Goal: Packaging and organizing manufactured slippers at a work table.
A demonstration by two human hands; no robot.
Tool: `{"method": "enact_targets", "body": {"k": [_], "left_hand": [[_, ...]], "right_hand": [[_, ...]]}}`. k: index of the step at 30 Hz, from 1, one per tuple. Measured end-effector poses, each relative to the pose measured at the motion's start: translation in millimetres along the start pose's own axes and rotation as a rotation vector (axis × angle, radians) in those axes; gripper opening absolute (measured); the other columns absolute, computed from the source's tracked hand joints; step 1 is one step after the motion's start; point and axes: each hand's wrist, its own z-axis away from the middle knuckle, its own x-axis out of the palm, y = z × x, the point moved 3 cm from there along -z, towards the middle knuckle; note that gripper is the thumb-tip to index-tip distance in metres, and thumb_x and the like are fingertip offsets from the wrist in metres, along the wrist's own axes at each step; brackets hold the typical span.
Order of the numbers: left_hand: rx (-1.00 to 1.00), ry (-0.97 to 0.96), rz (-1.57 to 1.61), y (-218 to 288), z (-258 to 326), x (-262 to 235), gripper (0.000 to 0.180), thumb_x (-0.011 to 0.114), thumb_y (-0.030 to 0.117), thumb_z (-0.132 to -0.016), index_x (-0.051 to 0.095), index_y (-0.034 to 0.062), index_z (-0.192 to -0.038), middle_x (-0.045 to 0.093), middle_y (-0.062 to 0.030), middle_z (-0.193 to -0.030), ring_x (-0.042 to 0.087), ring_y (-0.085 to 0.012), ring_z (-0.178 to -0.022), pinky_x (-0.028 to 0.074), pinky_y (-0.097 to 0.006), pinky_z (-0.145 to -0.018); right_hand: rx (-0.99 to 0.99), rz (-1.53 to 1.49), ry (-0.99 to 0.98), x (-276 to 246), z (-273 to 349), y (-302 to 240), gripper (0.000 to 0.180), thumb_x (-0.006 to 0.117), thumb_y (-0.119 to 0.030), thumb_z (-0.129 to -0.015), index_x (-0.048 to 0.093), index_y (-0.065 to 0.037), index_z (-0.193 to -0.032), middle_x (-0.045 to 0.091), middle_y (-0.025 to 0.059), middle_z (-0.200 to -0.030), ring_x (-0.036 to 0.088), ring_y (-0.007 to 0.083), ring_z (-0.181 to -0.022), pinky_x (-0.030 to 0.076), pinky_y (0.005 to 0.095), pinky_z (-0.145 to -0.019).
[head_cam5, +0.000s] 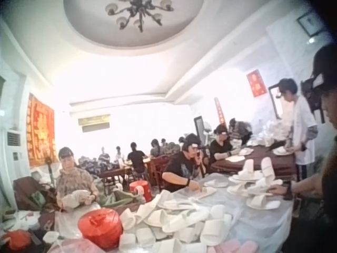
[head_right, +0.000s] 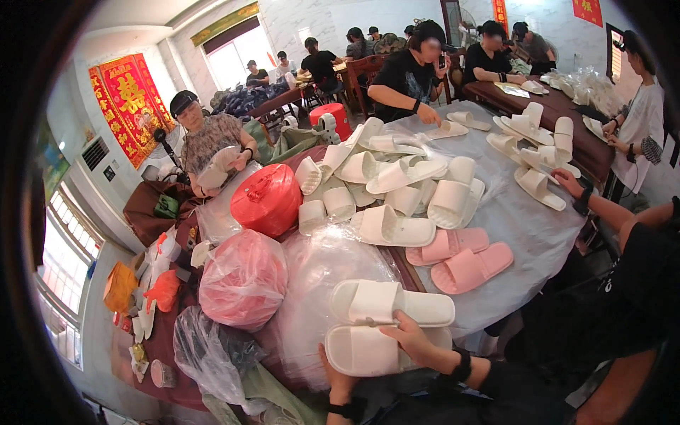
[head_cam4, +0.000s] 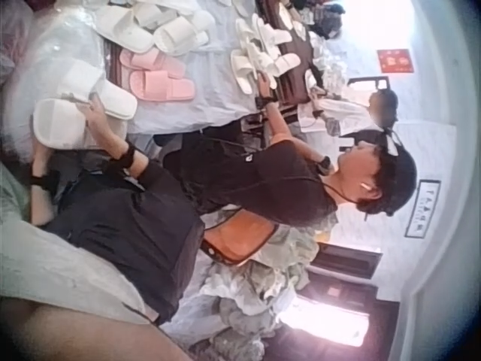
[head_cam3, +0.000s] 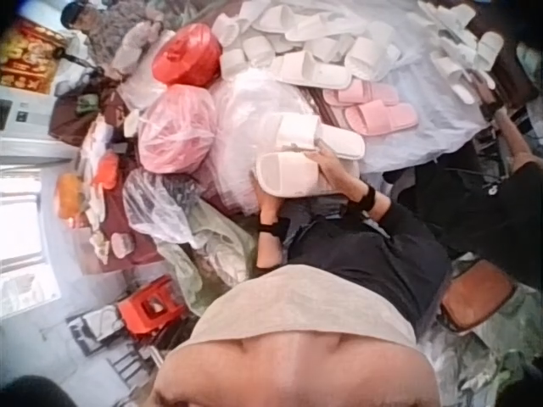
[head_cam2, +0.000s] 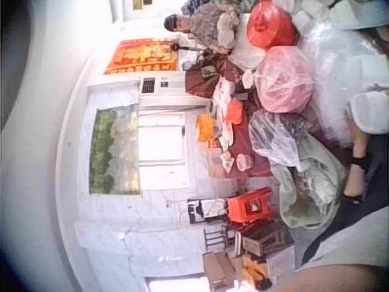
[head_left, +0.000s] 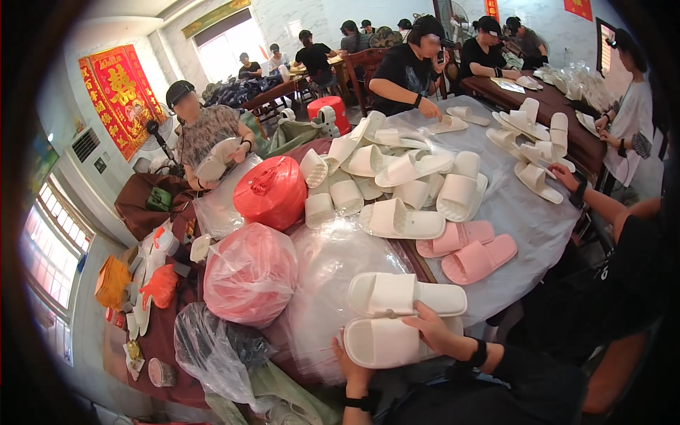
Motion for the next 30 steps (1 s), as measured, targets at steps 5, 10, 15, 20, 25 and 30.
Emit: {"method": "enact_targets", "body": {"k": [5,10,15,20,25,30], "left_hand": [[-0.05,-0.053,0.633,-21,-2,-5,0.055,0.051,0.028,-0.091,0.04,0.0084,-0.142,0.028,-0.0104,-0.153,0.022,-0.031,-0.142,0.007,-0.054,-0.113],[-0.287,0.02,1.156,-14,-14,-51,0.064,0.056,0.008,-0.084,0.033,0.0039,-0.144,0.05,-0.02,-0.131,0.046,-0.0313,-0.125,0.028,-0.045,-0.109],[-0.047,0.221,0.157,-11,-28,-85,0.061,0.059,0.003,-0.077,0.046,0.0031,-0.137,0.045,-0.0198,-0.138,0.039,-0.0337,-0.131,0.027,-0.046,-0.109],[-0.211,0.475,0.213,-30,-23,-75,0.048,0.06,0.006,-0.081,0.056,0.0046,-0.128,0.051,-0.0169,-0.134,0.042,-0.0337,-0.129,0.027,-0.052,-0.107],[-0.108,0.267,0.073,-55,-25,-67,0.038,0.051,0.008,-0.09,0.057,0.0075,-0.128,0.054,-0.0173,-0.132,0.049,-0.0356,-0.123,0.035,-0.047,-0.103],[-0.062,0.305,0.127,-52,-31,-94,0.037,0.052,0.007,-0.089,0.058,0.0079,-0.126,0.059,-0.0165,-0.125,0.054,-0.0359,-0.114,0.041,-0.045,-0.096]], "right_hand": [[0.12,-0.179,0.033,-25,46,-3,0.02,0.053,-0.018,-0.095,0.052,-0.003,-0.107,0.058,0.0041,-0.099,0.056,0.0099,-0.09,0.046,0.0251,-0.081],[0.195,-0.092,-0.031,-26,77,-17,0.016,0.05,-0.021,-0.097,0.056,-0.006,-0.099,0.056,-0.0011,-0.096,0.052,0.0057,-0.092,0.043,0.0243,-0.082],[0.213,-0.01,-0.106,-25,83,-15,0.015,0.051,-0.022,-0.097,0.056,-0.007,-0.098,0.055,-0.004,-0.093,0.051,0.0043,-0.089,0.042,0.023,-0.079],[0.164,0.011,-0.182,-26,82,-5,0.016,0.054,-0.024,-0.096,0.055,-0.008,-0.098,0.053,-0.0054,-0.09,0.05,0.0028,-0.087,0.04,0.0218,-0.077],[0.183,0.021,-0.181,-22,81,-8,0.016,0.055,-0.024,-0.096,0.055,-0.008,-0.098,0.054,-0.0049,-0.091,0.05,0.0032,-0.087,0.04,0.0219,-0.077],[0.145,0.031,-0.189,-18,80,-8,0.017,0.055,-0.024,-0.096,0.056,-0.007,-0.099,0.057,-0.0036,-0.094,0.051,0.004,-0.088,0.041,0.0222,-0.078]]}}
